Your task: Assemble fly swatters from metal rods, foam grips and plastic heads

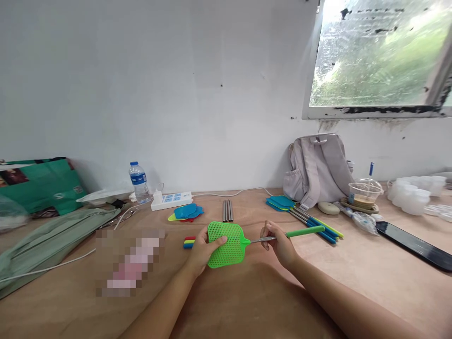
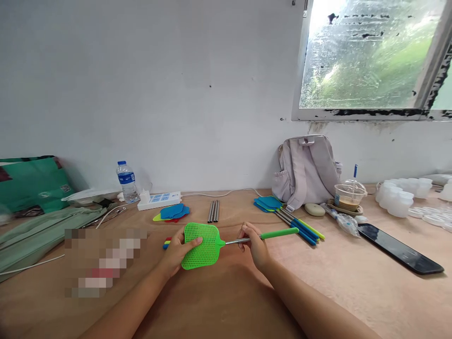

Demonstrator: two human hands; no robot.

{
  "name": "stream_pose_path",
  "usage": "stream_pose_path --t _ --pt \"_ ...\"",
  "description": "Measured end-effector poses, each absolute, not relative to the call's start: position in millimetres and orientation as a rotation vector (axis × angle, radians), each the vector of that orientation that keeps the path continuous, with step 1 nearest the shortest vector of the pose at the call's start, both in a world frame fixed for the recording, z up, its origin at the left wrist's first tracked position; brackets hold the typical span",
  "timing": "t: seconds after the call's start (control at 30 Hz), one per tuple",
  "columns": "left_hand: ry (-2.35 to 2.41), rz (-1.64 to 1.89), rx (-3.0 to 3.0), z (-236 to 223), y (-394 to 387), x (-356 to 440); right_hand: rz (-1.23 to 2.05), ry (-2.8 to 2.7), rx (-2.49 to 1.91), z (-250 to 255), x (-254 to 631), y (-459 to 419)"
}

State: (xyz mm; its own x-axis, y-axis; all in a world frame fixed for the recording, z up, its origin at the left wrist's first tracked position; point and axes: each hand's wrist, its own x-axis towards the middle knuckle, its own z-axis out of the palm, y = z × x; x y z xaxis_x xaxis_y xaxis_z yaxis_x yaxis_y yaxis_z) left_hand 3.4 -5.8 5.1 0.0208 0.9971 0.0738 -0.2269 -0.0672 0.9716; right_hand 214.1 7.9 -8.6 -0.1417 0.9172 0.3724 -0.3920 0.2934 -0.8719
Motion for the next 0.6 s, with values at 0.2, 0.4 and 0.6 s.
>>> stream_pose_path --t 0.2,0.4,0.6 --pt "0.936 1.187 1.055 4.0 -11.3 7.5 1.323 -1.180 -0.559 -10.4 208.6 6.2" --pt "0.908 1.092 1.105 1.5 -15.3 10.7 1.412 -1.137 -0.487 -10.2 210.6 8.1" --pt "1.058 0.997 1.352 2.0 -21.5 12.9 1.453 -1.158 -0.533 -14.0 208.0 8.1"
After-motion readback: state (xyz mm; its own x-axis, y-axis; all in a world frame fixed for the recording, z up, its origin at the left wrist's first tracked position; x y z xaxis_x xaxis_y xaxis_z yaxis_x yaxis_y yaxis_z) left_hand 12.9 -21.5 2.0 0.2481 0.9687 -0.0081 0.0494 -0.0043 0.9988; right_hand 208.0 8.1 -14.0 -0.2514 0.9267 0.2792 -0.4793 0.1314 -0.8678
